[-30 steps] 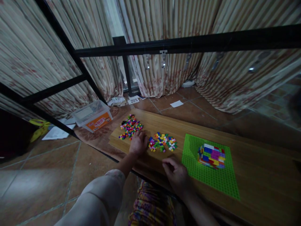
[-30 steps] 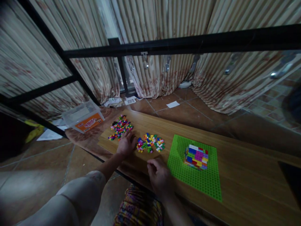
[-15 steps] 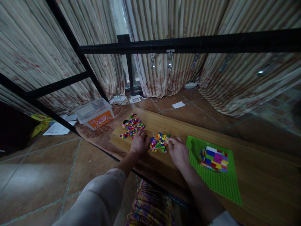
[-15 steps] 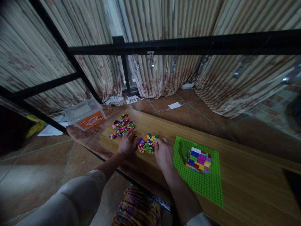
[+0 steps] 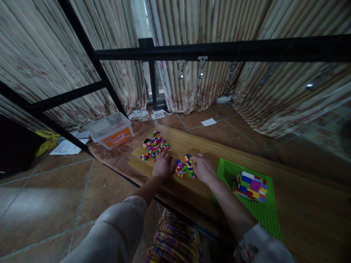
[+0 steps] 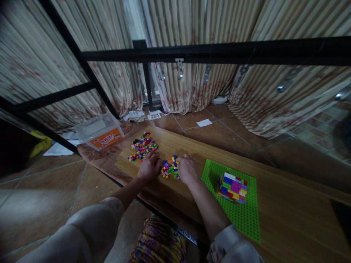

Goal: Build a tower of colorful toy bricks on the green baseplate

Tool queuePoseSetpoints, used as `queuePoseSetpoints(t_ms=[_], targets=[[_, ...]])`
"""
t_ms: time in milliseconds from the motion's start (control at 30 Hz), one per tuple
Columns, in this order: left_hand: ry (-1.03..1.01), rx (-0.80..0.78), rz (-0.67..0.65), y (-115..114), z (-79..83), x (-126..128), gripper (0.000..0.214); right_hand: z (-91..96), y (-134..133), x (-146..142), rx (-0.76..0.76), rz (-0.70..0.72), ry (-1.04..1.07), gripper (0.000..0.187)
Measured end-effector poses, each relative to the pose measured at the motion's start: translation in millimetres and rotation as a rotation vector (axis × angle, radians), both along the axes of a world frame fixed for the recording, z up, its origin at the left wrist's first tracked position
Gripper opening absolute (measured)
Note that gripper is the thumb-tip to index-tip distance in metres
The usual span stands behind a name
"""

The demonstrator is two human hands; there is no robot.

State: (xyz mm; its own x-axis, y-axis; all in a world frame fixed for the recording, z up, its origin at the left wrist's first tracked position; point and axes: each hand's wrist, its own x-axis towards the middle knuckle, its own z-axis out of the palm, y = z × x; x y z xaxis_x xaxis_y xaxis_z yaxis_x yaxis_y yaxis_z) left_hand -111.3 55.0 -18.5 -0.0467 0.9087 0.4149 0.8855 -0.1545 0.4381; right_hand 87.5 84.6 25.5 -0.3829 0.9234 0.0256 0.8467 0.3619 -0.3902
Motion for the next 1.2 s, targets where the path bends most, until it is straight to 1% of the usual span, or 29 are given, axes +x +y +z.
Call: queuePoseSetpoints(t_ms=[200,333,400,600,733,867,933,1033,1200], targets=[[0.020,0.008,-0.003,-0.4,1.4,-0.4,0.018,2.1,-5.2,1.9,-0.057,-0.040,0.012,0.026],[0.016,0.010,-0.005,-0.3,1.3,-0.3,0.017,3.7,-5.3,1.8,-0.074,-0.071,0.011,0.028],[0.013,0.006,0.001,-0.1,1.0,-0.2,0.017,4.8,-4.7,0.0,-0.081,-0.086,0.001,0.026],[0.018,0.008,0.000,0.4,0.7,-0.4,0.017,13.6,-2.0,-10.7,-0.123,-0.114,-0.050,0.021],[0.025,0.012,-0.003,0.3,1.0,-0.6,0.016,21.0,0.1,-20.5,-0.157,-0.168,-0.104,0.018],[0.029,0.018,-0.002,0.2,1.2,-0.9,0.016,22.3,0.2,-30.1,-0.177,-0.243,-0.140,0.020],[0.030,0.019,-0.003,0.2,1.3,-1.2,0.016,21.2,-0.9,-33.0,-0.177,-0.263,-0.141,0.022],[0.035,0.014,-0.009,0.4,1.5,-1.6,0.015,21.3,-3.7,-33.8,-0.157,-0.255,-0.114,0.022],[0.020,0.021,-0.013,1.5,0.6,-2.3,0.017,34.2,-17.1,-23.1,-0.070,-0.223,-0.003,0.023]])
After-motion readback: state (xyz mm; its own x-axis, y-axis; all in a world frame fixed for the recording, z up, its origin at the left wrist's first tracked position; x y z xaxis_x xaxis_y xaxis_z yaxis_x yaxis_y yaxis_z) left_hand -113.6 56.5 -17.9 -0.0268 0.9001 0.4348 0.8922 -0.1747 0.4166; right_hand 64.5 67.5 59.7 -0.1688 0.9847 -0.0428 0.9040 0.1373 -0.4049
